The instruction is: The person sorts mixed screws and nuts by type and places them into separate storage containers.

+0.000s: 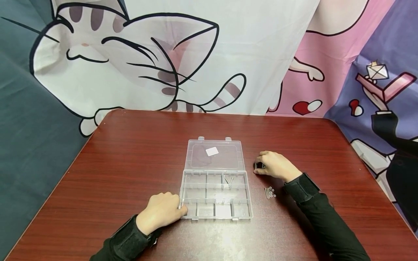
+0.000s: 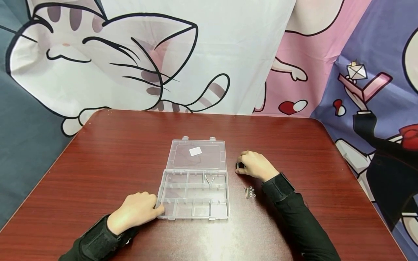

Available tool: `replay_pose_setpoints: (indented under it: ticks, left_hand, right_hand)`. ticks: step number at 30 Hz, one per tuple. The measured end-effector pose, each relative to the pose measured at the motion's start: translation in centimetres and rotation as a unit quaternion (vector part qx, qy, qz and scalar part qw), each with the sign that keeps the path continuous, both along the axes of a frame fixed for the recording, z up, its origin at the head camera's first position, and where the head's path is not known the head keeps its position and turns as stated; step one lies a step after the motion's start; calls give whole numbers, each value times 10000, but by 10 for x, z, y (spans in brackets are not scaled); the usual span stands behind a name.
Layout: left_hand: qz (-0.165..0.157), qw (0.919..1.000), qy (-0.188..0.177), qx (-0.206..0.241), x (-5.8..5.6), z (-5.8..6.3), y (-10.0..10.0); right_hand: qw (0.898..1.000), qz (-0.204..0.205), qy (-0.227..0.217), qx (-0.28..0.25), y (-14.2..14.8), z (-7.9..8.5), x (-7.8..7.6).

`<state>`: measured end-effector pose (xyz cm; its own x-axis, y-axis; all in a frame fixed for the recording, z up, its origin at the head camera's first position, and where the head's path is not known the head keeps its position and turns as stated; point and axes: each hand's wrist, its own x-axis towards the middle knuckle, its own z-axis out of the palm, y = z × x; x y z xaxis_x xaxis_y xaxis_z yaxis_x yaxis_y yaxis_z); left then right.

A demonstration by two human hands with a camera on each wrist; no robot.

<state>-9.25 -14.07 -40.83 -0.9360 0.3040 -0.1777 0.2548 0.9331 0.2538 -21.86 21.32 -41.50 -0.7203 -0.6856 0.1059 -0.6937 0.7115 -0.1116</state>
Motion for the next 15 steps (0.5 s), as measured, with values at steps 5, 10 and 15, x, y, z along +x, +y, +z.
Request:
replay_pose_setpoints:
  ticks: [5, 10, 15]
  left_hand:
    - [-4, 10000, 22, -6, 0, 0, 0]
    - [-7, 10000, 21, -1, 0, 0, 0]
    - [3, 10000, 4, 18, 0, 1, 1]
  right_hand:
    - [10000, 29, -14, -36, 0, 0, 1]
    - [10000, 49, 13, -45, 0, 0, 1]
    - [10000, 57, 45, -39, 0, 1, 1]
